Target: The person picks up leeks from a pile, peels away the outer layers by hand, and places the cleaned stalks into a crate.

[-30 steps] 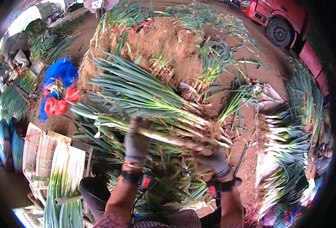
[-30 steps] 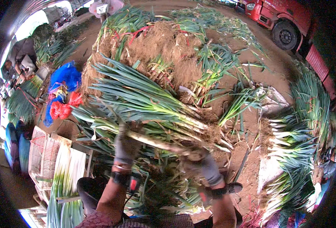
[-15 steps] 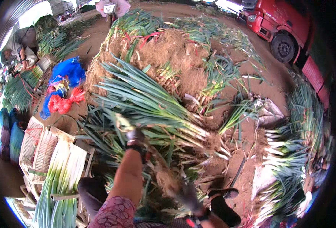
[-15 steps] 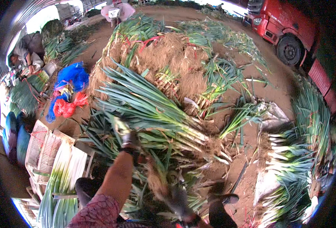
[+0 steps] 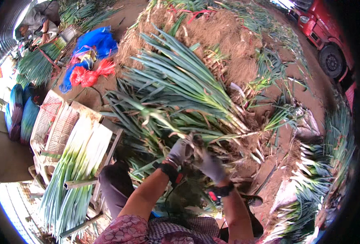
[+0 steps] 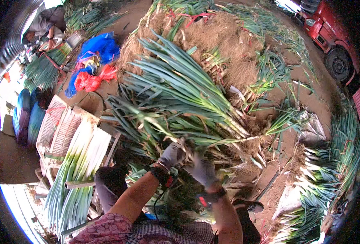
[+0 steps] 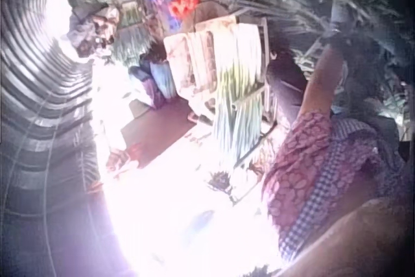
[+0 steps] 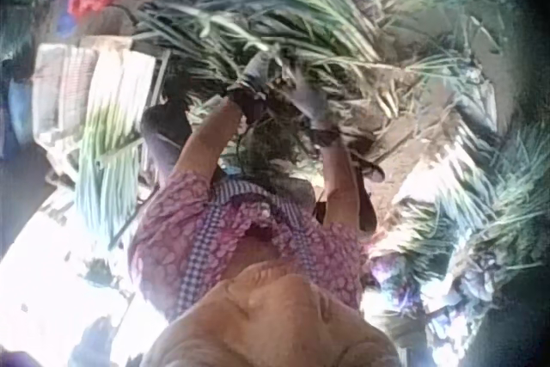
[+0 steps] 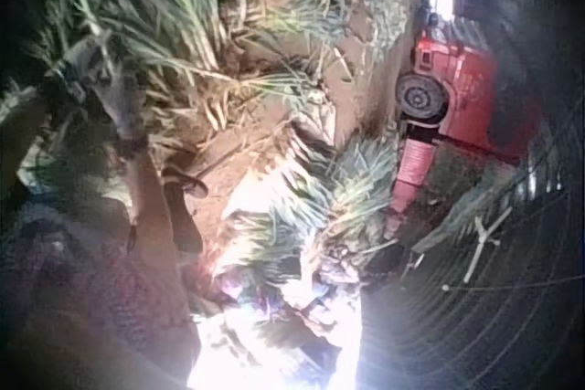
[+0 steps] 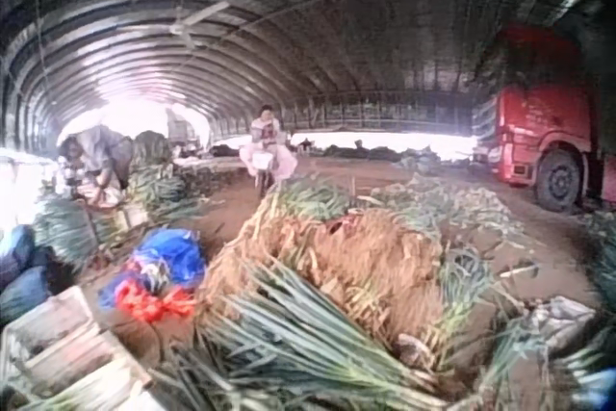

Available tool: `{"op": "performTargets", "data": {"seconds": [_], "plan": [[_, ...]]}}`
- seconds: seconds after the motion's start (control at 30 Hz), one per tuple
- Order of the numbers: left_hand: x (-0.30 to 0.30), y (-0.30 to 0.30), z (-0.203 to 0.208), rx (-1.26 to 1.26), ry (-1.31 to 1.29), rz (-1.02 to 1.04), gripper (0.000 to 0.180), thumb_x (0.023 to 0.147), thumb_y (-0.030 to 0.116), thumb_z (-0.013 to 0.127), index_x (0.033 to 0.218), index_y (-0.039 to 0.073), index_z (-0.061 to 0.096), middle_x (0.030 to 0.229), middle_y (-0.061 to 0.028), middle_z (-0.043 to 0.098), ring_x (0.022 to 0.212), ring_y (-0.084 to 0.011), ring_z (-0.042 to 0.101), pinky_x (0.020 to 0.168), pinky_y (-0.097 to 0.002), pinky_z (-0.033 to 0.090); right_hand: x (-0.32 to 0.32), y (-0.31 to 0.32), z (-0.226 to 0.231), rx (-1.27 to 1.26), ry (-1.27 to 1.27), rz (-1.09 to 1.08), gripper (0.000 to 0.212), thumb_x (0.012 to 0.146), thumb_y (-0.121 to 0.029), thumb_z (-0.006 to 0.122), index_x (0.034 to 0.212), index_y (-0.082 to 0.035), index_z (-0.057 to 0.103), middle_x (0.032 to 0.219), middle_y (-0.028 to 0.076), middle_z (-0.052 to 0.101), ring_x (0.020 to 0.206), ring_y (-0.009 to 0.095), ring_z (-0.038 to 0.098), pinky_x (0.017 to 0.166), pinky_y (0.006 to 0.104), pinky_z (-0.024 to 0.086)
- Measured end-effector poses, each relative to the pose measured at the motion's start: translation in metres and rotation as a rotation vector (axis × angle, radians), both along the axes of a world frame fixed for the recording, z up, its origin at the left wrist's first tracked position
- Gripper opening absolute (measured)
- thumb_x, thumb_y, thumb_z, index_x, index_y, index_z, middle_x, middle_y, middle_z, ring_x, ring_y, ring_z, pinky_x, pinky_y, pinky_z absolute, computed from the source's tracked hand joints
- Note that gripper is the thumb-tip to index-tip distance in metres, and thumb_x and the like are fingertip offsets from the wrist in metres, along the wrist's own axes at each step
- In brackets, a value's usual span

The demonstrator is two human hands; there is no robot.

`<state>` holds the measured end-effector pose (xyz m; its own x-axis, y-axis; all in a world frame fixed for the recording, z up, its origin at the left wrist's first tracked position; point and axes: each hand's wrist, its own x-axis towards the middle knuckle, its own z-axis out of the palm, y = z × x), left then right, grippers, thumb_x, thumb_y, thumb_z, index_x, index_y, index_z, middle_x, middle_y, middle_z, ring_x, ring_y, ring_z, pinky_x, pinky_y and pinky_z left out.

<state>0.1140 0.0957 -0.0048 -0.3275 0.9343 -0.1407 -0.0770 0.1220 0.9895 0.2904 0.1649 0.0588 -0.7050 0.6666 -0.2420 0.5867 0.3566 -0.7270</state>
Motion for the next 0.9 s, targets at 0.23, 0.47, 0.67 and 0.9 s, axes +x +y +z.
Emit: {"op": "performTargets", "data": {"seconds": [0.23,0.47,0.67,0.9], "plan": [[-0.057,-0.09,-0.008,0.112,-0.632,0.169,0.037,0.096,0.036,0.045,0.121,0.008,0.05,0.123,-0.0126,0.053,0.12,-0.033,0.046,0.104,-0.0494,0.034,0.048,-0.094,0.028,-0.336,0.125,-0.175,0.032,0.081,-0.024,0.066,0.101,0.0,0.061,0.071,0.003,0.056,0.062,0.014,0.055,0.058,0.0271,0.043],[-0.075,-0.097,0.077,0.123,-0.919,0.064,0.033,0.099,0.026,0.041,0.114,0.001,0.056,0.111,-0.0115,0.061,0.103,-0.0269,0.058,0.094,-0.0395,0.045,0.092,-0.141,0.038,-0.7,0.187,-0.254,0.031,0.085,-0.021,0.066,0.109,-0.002,0.062,0.077,0.002,0.062,0.063,0.008,0.057,0.058,0.0223,0.046],[-0.084,-0.126,0.115,0.381,-1.018,-0.013,0.025,0.092,0.016,0.056,0.111,0.0,0.055,0.101,-0.012,0.062,0.094,-0.0253,0.06,0.087,-0.0383,0.048,0.008,-0.15,0.031,-0.167,0.411,-0.091,0.037,0.084,-0.023,0.069,0.111,0.0,0.06,0.089,0.008,0.067,0.076,0.014,0.063,0.066,0.0253,0.05],[-0.114,-0.14,0.121,0.464,-0.78,0.242,0.027,0.093,0.01,0.054,0.118,0.001,0.052,0.103,-0.0076,0.061,0.091,-0.0204,0.059,0.082,-0.0331,0.049,-0.116,-0.123,0.028,0.104,0.432,-0.247,0.017,0.078,-0.01,0.068,0.087,0.003,0.061,0.074,0.002,0.059,0.069,0.009,0.052,0.063,0.0277,0.043]]}}
